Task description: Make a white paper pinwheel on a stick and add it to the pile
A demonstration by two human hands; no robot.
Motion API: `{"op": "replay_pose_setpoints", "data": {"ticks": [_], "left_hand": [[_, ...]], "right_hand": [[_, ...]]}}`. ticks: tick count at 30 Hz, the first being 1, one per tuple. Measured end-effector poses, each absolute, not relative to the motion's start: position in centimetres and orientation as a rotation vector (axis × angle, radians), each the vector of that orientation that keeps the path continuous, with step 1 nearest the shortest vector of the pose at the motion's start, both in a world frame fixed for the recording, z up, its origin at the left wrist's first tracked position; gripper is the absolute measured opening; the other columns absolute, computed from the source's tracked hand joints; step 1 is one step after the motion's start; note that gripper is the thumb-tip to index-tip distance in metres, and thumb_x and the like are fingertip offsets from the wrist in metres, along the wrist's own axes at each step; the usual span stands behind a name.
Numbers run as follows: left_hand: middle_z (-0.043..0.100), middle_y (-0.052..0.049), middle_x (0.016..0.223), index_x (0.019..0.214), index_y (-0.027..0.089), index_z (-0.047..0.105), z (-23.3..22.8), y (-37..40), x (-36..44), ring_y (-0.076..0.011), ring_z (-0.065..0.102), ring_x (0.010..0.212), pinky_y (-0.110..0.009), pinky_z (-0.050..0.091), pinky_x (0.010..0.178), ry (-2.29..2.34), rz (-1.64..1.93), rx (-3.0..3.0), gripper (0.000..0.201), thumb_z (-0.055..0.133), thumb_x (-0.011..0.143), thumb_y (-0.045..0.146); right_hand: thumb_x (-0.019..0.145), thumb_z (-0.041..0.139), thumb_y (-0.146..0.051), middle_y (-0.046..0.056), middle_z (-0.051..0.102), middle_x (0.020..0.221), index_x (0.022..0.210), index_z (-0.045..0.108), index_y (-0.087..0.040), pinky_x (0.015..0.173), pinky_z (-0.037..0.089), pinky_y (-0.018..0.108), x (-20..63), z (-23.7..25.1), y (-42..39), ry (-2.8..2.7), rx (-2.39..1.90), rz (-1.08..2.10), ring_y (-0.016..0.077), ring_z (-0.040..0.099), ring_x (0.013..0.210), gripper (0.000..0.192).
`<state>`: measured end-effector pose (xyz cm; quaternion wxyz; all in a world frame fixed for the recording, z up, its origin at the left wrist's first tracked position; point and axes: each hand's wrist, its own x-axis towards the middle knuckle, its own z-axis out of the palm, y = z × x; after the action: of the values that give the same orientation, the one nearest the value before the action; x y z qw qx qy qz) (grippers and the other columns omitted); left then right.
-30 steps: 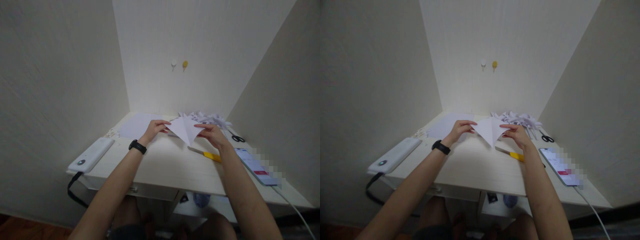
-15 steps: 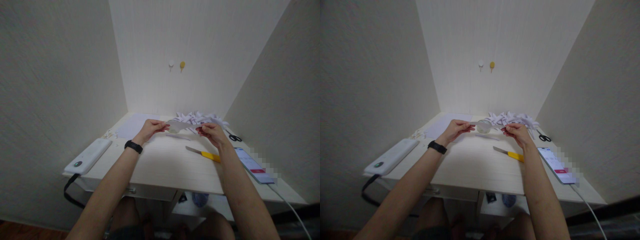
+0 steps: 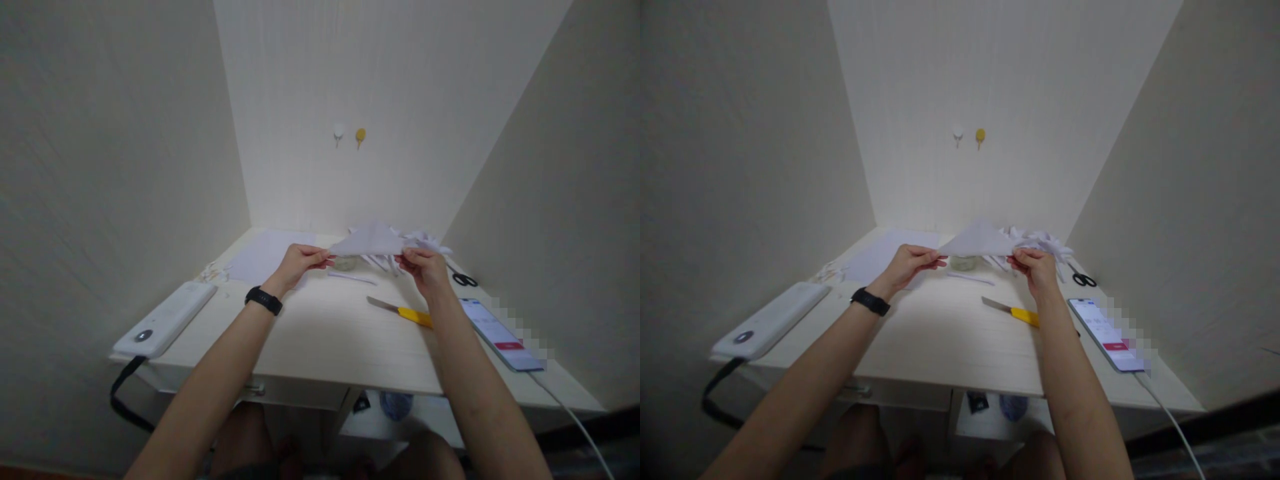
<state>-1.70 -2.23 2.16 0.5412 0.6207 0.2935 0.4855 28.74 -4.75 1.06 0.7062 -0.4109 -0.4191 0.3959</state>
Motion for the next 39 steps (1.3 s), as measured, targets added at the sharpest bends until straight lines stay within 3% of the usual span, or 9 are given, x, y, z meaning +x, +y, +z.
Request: {"op": "replay_pose_setpoints", "data": {"ticks": [3, 9, 12, 15, 18, 22, 29, 35, 39], "left_hand": [[0.077, -0.014, 0.086, 0.085, 0.011, 0.079, 1.9, -2.2, -1.8, -0.0181, 0.07, 0.079, -0.031, 0.056, 0.079, 0.713, 1.092, 1.582, 0.036, 0.084, 0.067, 0.042], [0.074, -0.013, 0.101, 0.104, 0.014, 0.075, 2.2, -3.1, -1.8, -0.02, 0.068, 0.089, -0.032, 0.056, 0.078, 0.55, 0.732, 1.685, 0.045, 0.081, 0.069, 0.042], [0.073, -0.011, 0.094, 0.096, 0.013, 0.077, 2.1, -3.4, -1.3, -0.0177, 0.066, 0.081, -0.029, 0.054, 0.072, 0.56, 0.803, 1.716, 0.042, 0.079, 0.07, 0.046], [0.071, -0.006, 0.074, 0.082, 0.012, 0.077, 1.3, -3.3, -0.5, -0.0144, 0.061, 0.066, -0.025, 0.048, 0.061, 0.743, 0.991, 1.701, 0.041, 0.079, 0.068, 0.05], [0.068, -0.003, 0.065, 0.076, 0.012, 0.077, 0.3, -3.3, 0.6, -0.013, 0.058, 0.058, -0.023, 0.043, 0.055, 0.902, 1.157, 1.65, 0.041, 0.078, 0.068, 0.052], [0.071, -0.003, 0.071, 0.082, 0.012, 0.079, -0.6, -4.0, 2.0, -0.0157, 0.063, 0.064, -0.024, 0.047, 0.06, 0.892, 1.197, 1.689, 0.039, 0.079, 0.068, 0.048], [0.077, -0.01, 0.093, 0.09, 0.013, 0.078, -0.5, -4.7, 3.0, -0.0227, 0.071, 0.085, -0.033, 0.056, 0.078, 0.835, 1.259, 1.594, 0.039, 0.084, 0.064, 0.041], [0.077, -0.012, 0.096, 0.118, 0.012, 0.068, 0.3, -4.2, 2.6, -0.0205, 0.071, 0.08, -0.034, 0.06, 0.073, 0.77, 1.415, 1.37, 0.062, 0.085, 0.064, 0.038], [0.077, -0.01, 0.086, 0.097, 0.012, 0.076, 0.3, -4.1, 2.5, -0.0204, 0.071, 0.078, -0.033, 0.061, 0.073, 0.861, 1.423, 1.41, 0.039, 0.084, 0.066, 0.035]], "right_hand": [[0.047, 0.09, -0.028, 0.002, 0.072, 0.064, 0.062, 0.071, -0.019, 0.057, 0.062, 0.029, 28.6, 1.0, -4.7, -0.909, -0.859, 0.848, 0.0175, 0.069, 0.059, 0.026], [0.046, 0.093, -0.032, 0.002, 0.07, 0.065, 0.062, 0.072, -0.018, 0.064, 0.063, 0.033, 28.0, 1.0, -5.3, -1.084, -0.84, 0.961, 0.0158, 0.067, 0.06, 0.029], [0.048, 0.093, -0.033, 0.002, 0.07, 0.065, 0.062, 0.072, -0.018, 0.069, 0.063, 0.037, 27.5, 0.8, -5.4, -1.149, -0.872, 0.995, 0.0169, 0.067, 0.061, 0.029], [0.051, 0.092, -0.034, 0.0, 0.072, 0.072, 0.077, 0.073, -0.021, 0.078, 0.062, 0.04, 26.4, 0.6, -5.3, -1.09, -0.809, 0.999, 0.018, 0.069, 0.069, 0.034], [0.054, 0.091, -0.032, -0.003, 0.074, 0.086, 0.099, 0.068, -0.029, 0.087, 0.059, 0.041, 24.1, 0.1, -5.4, -1.041, -0.72, 1.07, 0.0175, 0.071, 0.081, 0.051], [0.056, 0.089, -0.04, 0.003, 0.075, 0.101, 0.095, 0.067, -0.026, 0.084, 0.059, 0.042, 20.2, -1.0, -5.8, -1.036, -0.727, 1.229, 0.0231, 0.07, 0.091, 0.047], [0.055, 0.09, -0.034, 0.006, 0.077, 0.1, 0.091, 0.071, -0.021, 0.084, 0.058, 0.041, 19.2, -1.4, -6.0, -0.932, -0.792, 1.145, 0.0271, 0.07, 0.093, 0.043], [0.052, 0.09, -0.03, 0.006, 0.077, 0.097, 0.091, 0.072, -0.021, 0.074, 0.058, 0.038, 20.2, -0.9, -6.3, -1.025, -0.887, 1.217, 0.0264, 0.07, 0.085, 0.044], [0.05, 0.091, -0.03, 0.007, 0.078, 0.095, 0.089, 0.073, -0.02, 0.073, 0.056, 0.036, 20.0, -0.9, -6.6, -1.086, -0.935, 1.26, 0.0268, 0.071, 0.084, 0.044]]}}
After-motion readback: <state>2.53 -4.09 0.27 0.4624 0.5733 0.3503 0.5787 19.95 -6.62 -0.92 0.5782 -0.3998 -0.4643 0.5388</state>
